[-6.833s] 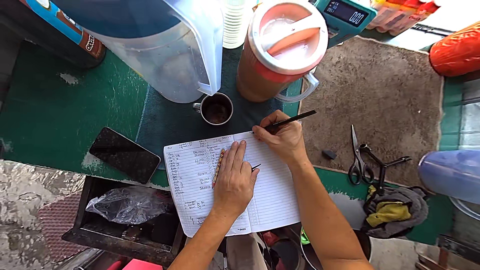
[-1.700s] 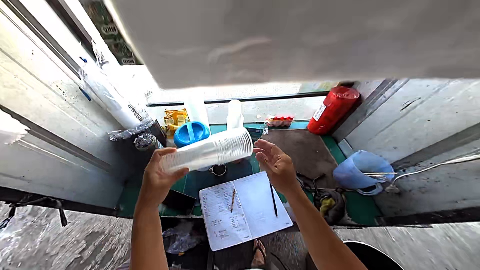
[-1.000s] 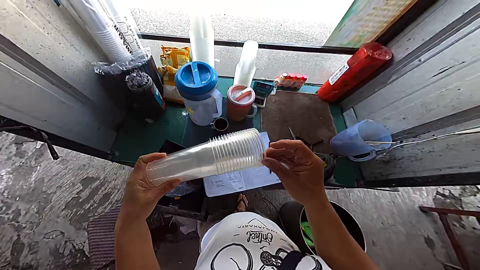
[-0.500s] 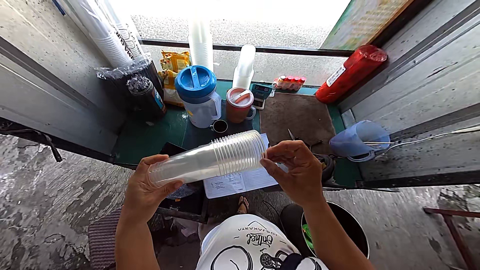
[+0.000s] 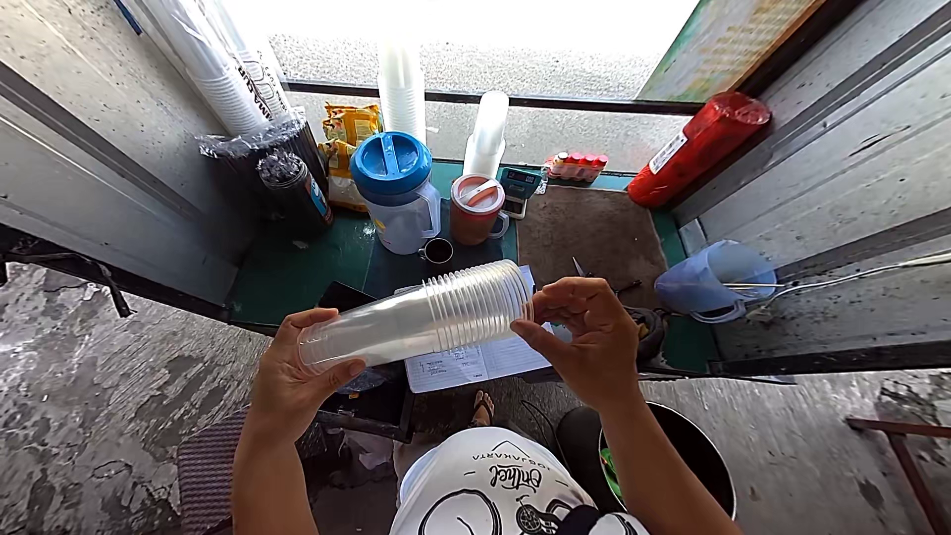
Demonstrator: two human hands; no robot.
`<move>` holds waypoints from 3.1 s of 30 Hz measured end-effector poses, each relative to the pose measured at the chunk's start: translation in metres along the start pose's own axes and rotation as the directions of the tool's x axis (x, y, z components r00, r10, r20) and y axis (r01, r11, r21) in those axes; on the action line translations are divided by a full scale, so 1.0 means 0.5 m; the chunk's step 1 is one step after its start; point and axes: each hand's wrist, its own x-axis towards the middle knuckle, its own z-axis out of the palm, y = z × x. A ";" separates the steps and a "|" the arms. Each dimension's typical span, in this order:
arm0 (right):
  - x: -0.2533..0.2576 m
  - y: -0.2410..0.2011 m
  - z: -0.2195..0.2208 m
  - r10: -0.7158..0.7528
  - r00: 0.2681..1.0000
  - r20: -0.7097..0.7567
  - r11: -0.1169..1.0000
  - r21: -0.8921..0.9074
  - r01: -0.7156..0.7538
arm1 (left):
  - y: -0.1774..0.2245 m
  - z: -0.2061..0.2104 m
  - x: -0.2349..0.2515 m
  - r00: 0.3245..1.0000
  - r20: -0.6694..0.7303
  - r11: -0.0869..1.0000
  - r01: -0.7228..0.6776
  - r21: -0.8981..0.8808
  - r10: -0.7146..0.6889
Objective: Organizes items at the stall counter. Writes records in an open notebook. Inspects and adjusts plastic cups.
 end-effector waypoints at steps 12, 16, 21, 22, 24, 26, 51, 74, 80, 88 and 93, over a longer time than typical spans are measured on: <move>-0.002 0.003 0.005 0.001 1.000 -0.007 1.000 -0.008 -0.001 | 0.003 0.005 -0.003 1.000 0.006 1.000 -0.019 -0.009 0.019; -0.003 0.007 0.007 -0.002 1.000 -0.009 1.000 -0.012 0.001 | 0.004 0.008 -0.004 1.000 -0.001 1.000 -0.009 -0.002 0.009; -0.003 0.007 0.007 0.003 1.000 -0.007 0.999 -0.039 -0.003 | 0.005 0.009 -0.005 1.000 -0.004 1.000 -0.003 0.002 0.003; -0.004 0.008 0.008 0.004 1.000 -0.007 0.999 -0.039 -0.005 | 0.006 0.010 -0.005 1.000 -0.003 1.000 -0.001 0.003 0.001; -0.003 0.010 0.009 0.005 1.000 -0.011 0.999 -0.037 -0.006 | 0.008 0.012 -0.004 1.000 -0.006 1.000 0.002 -0.001 -0.002; -0.003 0.011 0.010 0.003 1.000 -0.014 0.999 -0.045 -0.003 | 0.008 0.013 -0.003 1.000 -0.007 1.000 0.000 -0.005 0.000; -0.004 0.026 0.013 0.004 0.998 -0.057 0.991 -0.133 -0.012 | 0.012 0.031 0.015 1.000 0.006 1.000 0.014 0.013 -0.014; -0.014 0.046 0.021 0.026 0.993 -0.113 0.975 -0.216 -0.050 | 0.011 0.047 0.020 0.999 0.019 0.999 0.032 0.028 -0.033; -0.017 0.051 0.026 0.050 0.992 -0.119 0.970 -0.229 -0.076 | 0.009 0.053 0.020 1.000 0.003 0.999 0.031 0.045 -0.031; -0.018 0.052 0.032 0.054 0.990 -0.129 0.966 -0.243 -0.084 | 0.011 0.056 0.018 1.000 0.001 0.998 0.026 0.050 -0.026; -0.017 0.051 0.034 0.050 0.989 -0.139 0.959 -0.270 -0.086 | 0.010 0.059 0.018 0.999 -0.006 0.998 0.045 0.052 -0.045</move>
